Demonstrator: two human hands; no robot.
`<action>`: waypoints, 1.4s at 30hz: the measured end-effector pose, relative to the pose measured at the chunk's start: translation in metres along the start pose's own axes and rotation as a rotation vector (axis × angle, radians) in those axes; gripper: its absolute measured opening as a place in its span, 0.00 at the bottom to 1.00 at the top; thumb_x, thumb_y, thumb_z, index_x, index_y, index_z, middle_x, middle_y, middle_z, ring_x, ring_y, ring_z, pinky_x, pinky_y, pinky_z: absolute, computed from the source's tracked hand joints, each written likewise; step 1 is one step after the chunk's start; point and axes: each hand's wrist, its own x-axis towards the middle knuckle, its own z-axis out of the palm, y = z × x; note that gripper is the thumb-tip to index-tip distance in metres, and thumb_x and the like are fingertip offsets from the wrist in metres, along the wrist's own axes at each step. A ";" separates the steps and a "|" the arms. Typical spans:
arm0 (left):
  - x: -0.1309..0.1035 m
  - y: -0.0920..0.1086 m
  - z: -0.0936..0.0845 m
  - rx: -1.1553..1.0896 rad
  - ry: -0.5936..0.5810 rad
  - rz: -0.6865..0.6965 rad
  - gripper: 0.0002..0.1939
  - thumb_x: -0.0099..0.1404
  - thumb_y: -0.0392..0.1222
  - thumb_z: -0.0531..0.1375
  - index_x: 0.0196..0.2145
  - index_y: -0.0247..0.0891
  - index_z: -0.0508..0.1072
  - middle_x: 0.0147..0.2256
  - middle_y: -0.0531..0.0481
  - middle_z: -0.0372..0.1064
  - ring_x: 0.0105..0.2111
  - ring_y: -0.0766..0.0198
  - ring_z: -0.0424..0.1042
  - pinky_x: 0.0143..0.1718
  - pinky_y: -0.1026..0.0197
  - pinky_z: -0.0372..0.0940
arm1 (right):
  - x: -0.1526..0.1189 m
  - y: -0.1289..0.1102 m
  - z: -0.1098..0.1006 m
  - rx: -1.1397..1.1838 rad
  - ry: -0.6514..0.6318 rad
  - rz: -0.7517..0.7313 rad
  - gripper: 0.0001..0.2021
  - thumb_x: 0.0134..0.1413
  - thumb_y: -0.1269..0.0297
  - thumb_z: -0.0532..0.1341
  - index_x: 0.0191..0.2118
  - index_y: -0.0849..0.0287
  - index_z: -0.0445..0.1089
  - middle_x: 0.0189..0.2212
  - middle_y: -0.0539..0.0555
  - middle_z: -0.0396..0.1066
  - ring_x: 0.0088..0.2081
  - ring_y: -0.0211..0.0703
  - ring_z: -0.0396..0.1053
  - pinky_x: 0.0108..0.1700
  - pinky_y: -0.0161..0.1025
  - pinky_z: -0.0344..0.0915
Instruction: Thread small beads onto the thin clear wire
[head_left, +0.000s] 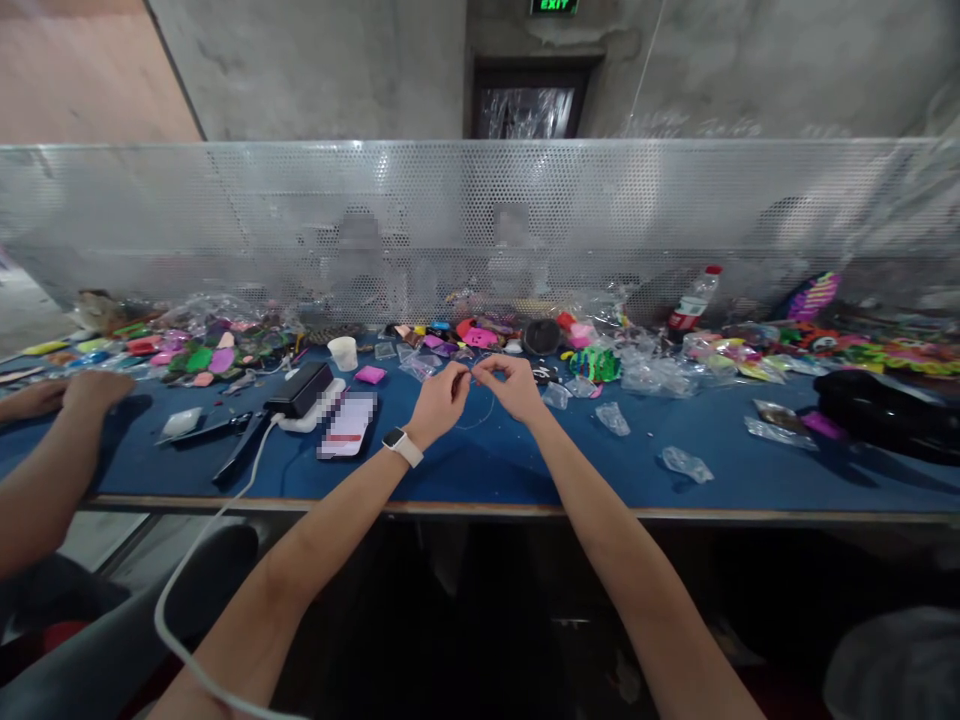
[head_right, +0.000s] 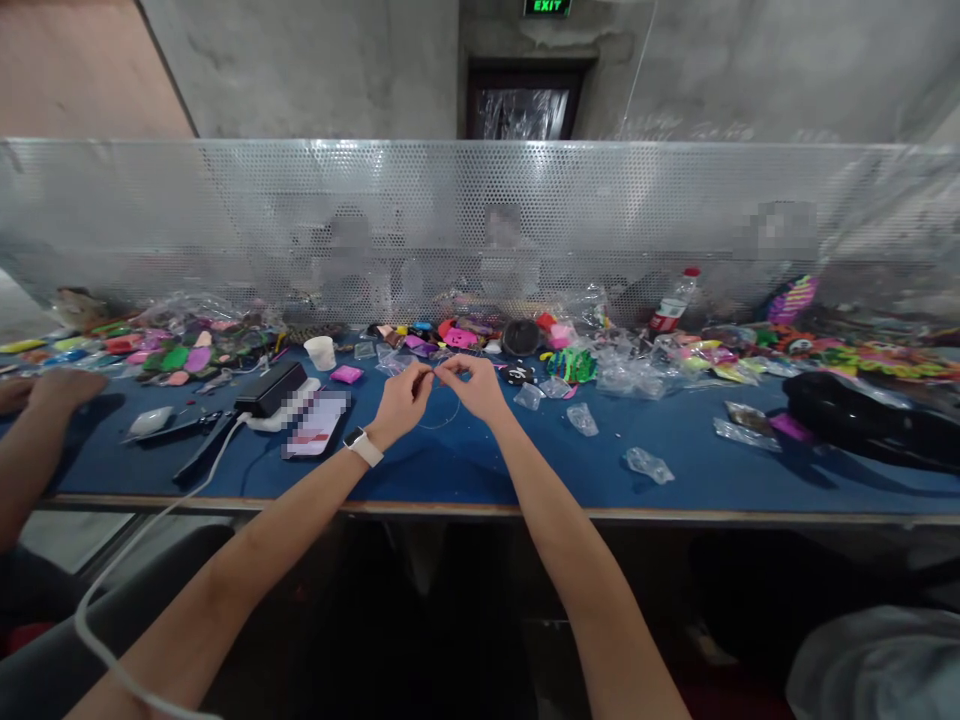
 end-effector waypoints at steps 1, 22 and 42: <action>0.001 0.000 0.000 -0.020 0.007 -0.032 0.08 0.79 0.42 0.54 0.42 0.40 0.71 0.30 0.52 0.73 0.27 0.65 0.70 0.32 0.62 0.61 | -0.001 -0.002 0.000 -0.068 0.053 -0.052 0.16 0.61 0.47 0.70 0.34 0.55 0.79 0.31 0.54 0.79 0.36 0.48 0.75 0.45 0.46 0.72; 0.005 -0.008 -0.008 0.004 -0.055 -0.065 0.10 0.79 0.43 0.54 0.40 0.40 0.72 0.27 0.54 0.71 0.25 0.65 0.69 0.31 0.63 0.59 | -0.002 0.003 0.007 -0.411 0.031 -0.326 0.10 0.72 0.58 0.62 0.46 0.51 0.82 0.52 0.59 0.77 0.53 0.54 0.74 0.58 0.55 0.70; 0.006 -0.012 -0.007 0.071 -0.084 0.005 0.13 0.80 0.46 0.54 0.39 0.39 0.73 0.26 0.53 0.70 0.25 0.63 0.70 0.31 0.61 0.60 | -0.007 0.005 0.013 -0.094 -0.106 -0.079 0.14 0.71 0.60 0.57 0.58 0.55 0.65 0.37 0.54 0.75 0.42 0.48 0.74 0.51 0.48 0.70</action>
